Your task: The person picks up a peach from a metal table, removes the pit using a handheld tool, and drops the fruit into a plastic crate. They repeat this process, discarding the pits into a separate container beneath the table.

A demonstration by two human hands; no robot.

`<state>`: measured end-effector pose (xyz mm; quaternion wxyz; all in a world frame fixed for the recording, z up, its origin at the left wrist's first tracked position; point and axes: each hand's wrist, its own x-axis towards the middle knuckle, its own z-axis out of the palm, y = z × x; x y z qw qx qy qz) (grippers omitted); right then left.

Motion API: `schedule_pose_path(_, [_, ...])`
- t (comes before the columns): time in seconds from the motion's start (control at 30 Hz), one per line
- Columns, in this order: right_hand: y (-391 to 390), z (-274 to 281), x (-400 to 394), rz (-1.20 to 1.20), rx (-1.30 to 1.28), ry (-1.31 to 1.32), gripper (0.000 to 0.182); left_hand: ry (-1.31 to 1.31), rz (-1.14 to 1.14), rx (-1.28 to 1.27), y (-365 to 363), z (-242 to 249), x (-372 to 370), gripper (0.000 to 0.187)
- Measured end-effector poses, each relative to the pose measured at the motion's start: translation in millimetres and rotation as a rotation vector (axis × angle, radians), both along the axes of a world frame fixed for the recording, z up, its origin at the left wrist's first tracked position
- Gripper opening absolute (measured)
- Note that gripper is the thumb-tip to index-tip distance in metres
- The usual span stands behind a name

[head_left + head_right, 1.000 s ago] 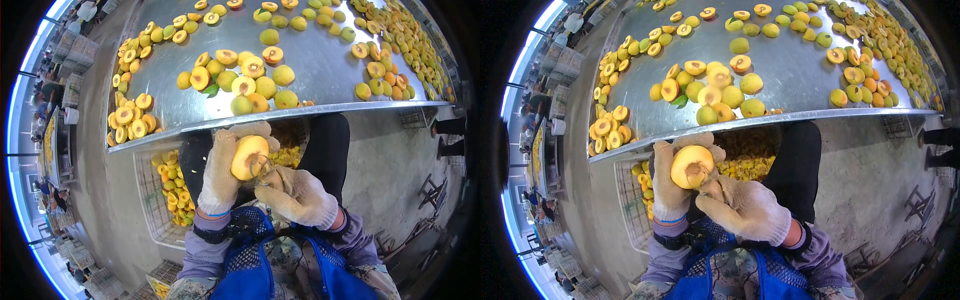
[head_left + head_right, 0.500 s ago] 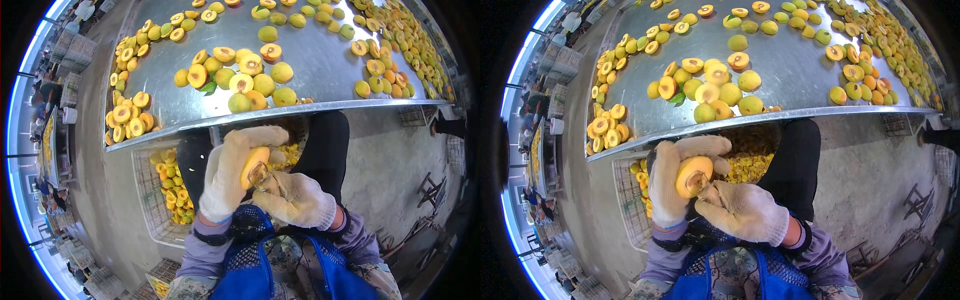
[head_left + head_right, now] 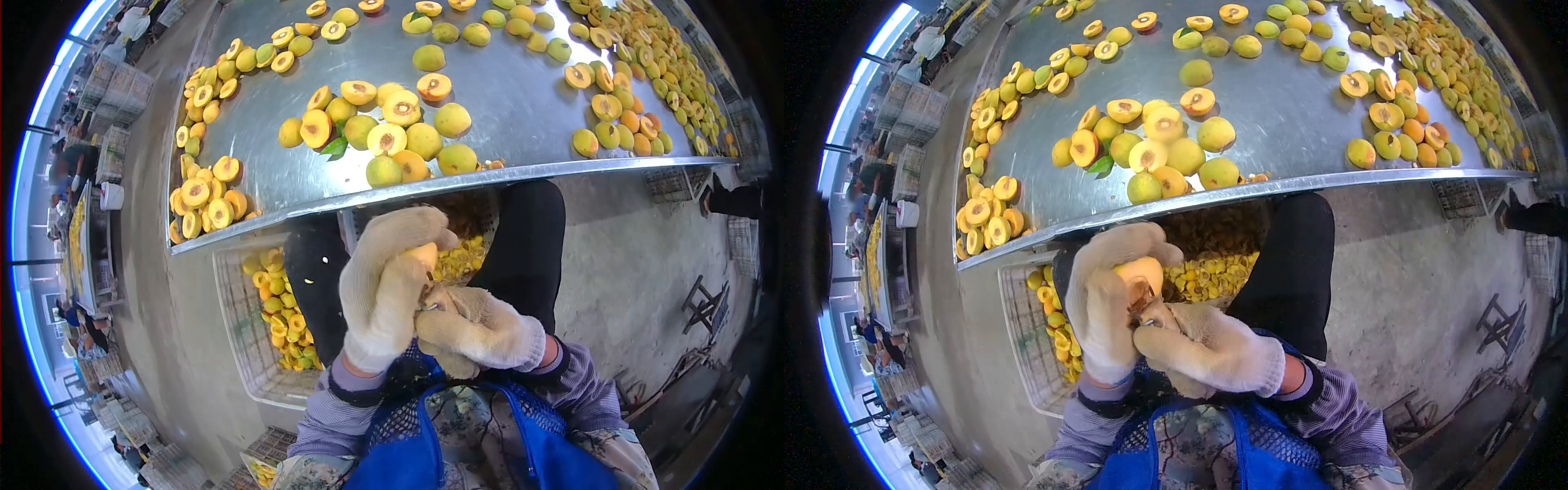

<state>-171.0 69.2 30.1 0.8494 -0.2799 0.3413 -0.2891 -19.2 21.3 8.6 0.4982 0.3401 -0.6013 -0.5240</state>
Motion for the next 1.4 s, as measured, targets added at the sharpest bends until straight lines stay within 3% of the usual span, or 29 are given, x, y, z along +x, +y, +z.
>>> schedule_pose_path(0.03, [1.2, 0.0, -0.2, -0.003, 0.000, 0.002, 0.022, 0.002, -0.003, 0.000, -5.6, 8.8, 2.1, 0.048])
schedule_pose_path(0.1, [4.1, -0.2, -0.4, 0.009, 0.032, -0.065, 0.026, -0.015, -0.259, 0.430, -15.1, 26.3, 4.3, 0.054])
schedule_pose_path(0.17, [3.0, 4.5, -3.3, -0.005, 0.047, -0.065, 0.028, -0.040, -0.242, 0.473, -18.9, 32.7, 1.1, 0.055])
schedule_pose_path(0.27, [4.3, 1.5, -4.4, -0.013, 0.097, -0.075, 0.032, -0.080, -0.355, 0.397, -20.7, 24.5, 5.3, 0.054])
schedule_pose_path(0.33, [3.9, 3.4, -6.5, -0.013, 0.118, -0.072, 0.033, -0.045, -0.076, 0.253, -11.1, 15.2, -2.3, 0.057])
schedule_pose_path(0.43, [7.8, 11.3, -2.7, -0.009, 0.050, -0.062, 0.035, 0.082, 0.048, 0.239, 12.2, 21.3, -10.1, 0.057])
schedule_pose_path(0.47, [9.7, 12.6, -0.8, -0.008, 0.074, -0.084, 0.038, 0.066, 0.093, 0.198, 16.2, 21.7, -13.0, 0.045])
schedule_pose_path(0.5, [11.2, 13.3, 0.5, -0.006, 0.099, -0.107, 0.041, 0.067, 0.097, 0.198, 15.0, 21.5, -10.2, 0.045])
schedule_pose_path(0.57, [14.6, 8.6, 0.0, 0.010, 0.085, -0.121, 0.043, -0.281, 0.051, -0.202, 9.1, 21.6, -1.9, 0.034])
schedule_pose_path(0.63, [16.8, -0.5, 0.0, 0.015, 0.061, -0.133, 0.044, -0.267, 0.034, -0.096, 4.5, 32.1, -6.3, 0.029])
schedule_pose_path(0.7, [22.3, -9.2, 0.5, -0.014, -0.038, -0.099, 0.045, -0.070, -0.093, 0.376, 3.6, 41.2, -10.3, 0.029])
schedule_pose_path(0.77, [24.9, -3.7, -4.7, -0.001, 0.024, -0.227, 0.044, -0.124, -0.102, 0.320, 4.4, 48.1, -9.7, 0.026])
schedule_pose_path(0.83, [29.5, -2.5, -4.5, 0.015, 0.089, -0.358, 0.042, -0.266, -0.159, 0.033, 4.2, 52.9, -9.1, 0.023])
schedule_pose_path(0.9, [36.5, -6.2, 0.8, -0.073, 0.331, -0.622, 0.039, -0.247, -0.176, -0.112, -1.3, 49.7, -11.6, 0.023])
schedule_pose_path(0.93, [37.5, -8.7, 0.4, -0.069, 0.327, -0.621, 0.039, -0.229, -0.189, -0.258, -2.5, 47.0, -11.9, 0.022])
schedule_pose_path(1.0, [39.4, -12.7, -1.2, -0.032, 0.299, -0.757, 0.035, -0.139, -0.202, -0.292, -2.6, 38.8, -11.2, 0.018])
schedule_pose_path(1.07, [45.4, -7.5, 1.3, -0.082, 0.327, -0.666, 0.035, -0.046, -0.217, -0.322, 2.8, 36.3, -12.0, 0.014])
schedule_pose_path(1.13, [48.6, -6.5, 2.9, -0.132, 0.354, -0.572, 0.035, 0.250, -0.250, 0.005, 18.9, 34.8, -15.9, 0.020])
schedule_pose_path(1.17, [47.3, -8.9, 2.6, -0.052, 0.258, -0.681, 0.036, 0.253, -0.252, 0.001, 22.9, 36.6, -17.8, 0.020])
schedule_pose_path(1.23, [50.5, -14.7, 2.5, 0.029, 0.157, -0.786, 0.036, 0.522, -0.336, 0.268, 29.4, 42.3, -21.0, 0.033])
schedule_pose_path(1.4, [57.3, -15.2, 6.9, -0.010, 0.227, -0.736, 0.037, 0.622, -0.350, 0.466, 35.9, 35.7, -22.7, 0.043])
